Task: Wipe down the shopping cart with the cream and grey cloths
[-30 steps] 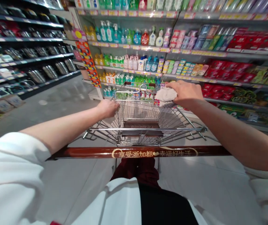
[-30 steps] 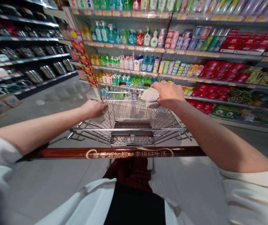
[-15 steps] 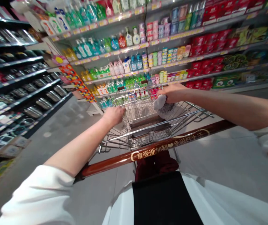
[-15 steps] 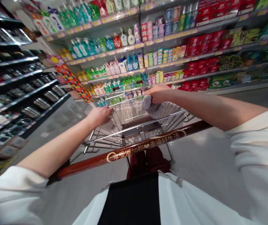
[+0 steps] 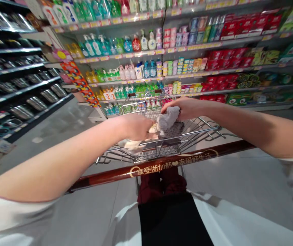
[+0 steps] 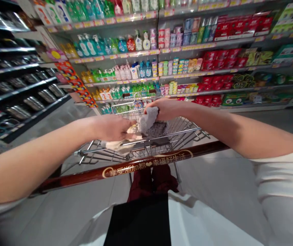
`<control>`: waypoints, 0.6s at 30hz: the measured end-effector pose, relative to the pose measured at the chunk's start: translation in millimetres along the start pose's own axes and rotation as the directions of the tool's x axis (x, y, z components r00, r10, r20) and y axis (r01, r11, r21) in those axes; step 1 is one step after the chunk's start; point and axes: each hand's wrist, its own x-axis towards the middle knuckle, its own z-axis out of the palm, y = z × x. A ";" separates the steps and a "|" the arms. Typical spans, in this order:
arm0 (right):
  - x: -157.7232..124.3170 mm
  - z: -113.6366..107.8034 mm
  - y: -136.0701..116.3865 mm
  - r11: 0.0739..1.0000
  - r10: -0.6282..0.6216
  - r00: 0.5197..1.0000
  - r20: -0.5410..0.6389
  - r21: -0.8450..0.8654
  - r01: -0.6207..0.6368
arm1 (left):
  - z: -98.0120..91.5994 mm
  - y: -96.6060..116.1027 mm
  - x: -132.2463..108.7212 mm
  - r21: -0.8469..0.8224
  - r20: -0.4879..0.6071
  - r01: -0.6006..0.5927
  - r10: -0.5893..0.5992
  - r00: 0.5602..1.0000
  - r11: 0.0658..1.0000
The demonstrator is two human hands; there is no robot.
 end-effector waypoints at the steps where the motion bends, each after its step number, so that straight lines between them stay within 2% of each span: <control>1: -4.6 -0.9 -8.9 1.000 -0.010 1.000 -0.012 0.007 0.011 | -0.4 9.3 -1.2 -0.009 -0.032 -0.025 0.025 0.999 1.000; 3: -14.0 0.0 -23.7 1.000 0.008 1.000 0.009 -0.017 -0.008 | 7.6 22.0 -1.2 -0.024 -0.079 -0.085 0.083 0.993 0.996; 5: -19.5 5.9 -32.8 0.999 0.031 0.991 0.131 -0.047 -0.025 | 23.5 28.2 2.1 -0.016 -0.073 -0.143 0.141 0.987 0.990; 7: -18.1 15.8 -36.3 0.998 0.043 0.947 0.320 -0.060 -0.025 | 39.4 30.6 8.2 0.010 -0.039 -0.171 0.171 0.984 0.985; 9: -10.9 26.3 -35.4 0.997 0.057 0.890 0.452 -0.076 -0.025 | 48.3 30.7 15.2 0.025 -0.002 -0.170 0.171 0.985 0.985; 13: 3.7 35.3 -24.2 0.998 0.051 0.822 0.567 -0.058 -0.022 | 44.5 21.1 23.2 -0.031 0.104 -0.180 0.182 0.978 0.983; 16: 2.4 29.7 -6.7 0.996 0.033 0.743 0.668 0.040 -0.080 | 39.4 0.8 21.3 -0.132 0.237 -0.164 0.192 0.952 0.978; 18: -2.2 23.4 9.7 0.986 0.028 0.711 0.703 0.095 -0.133 | 38.6 -16.0 18.7 -0.258 0.304 -0.159 0.236 0.923 0.953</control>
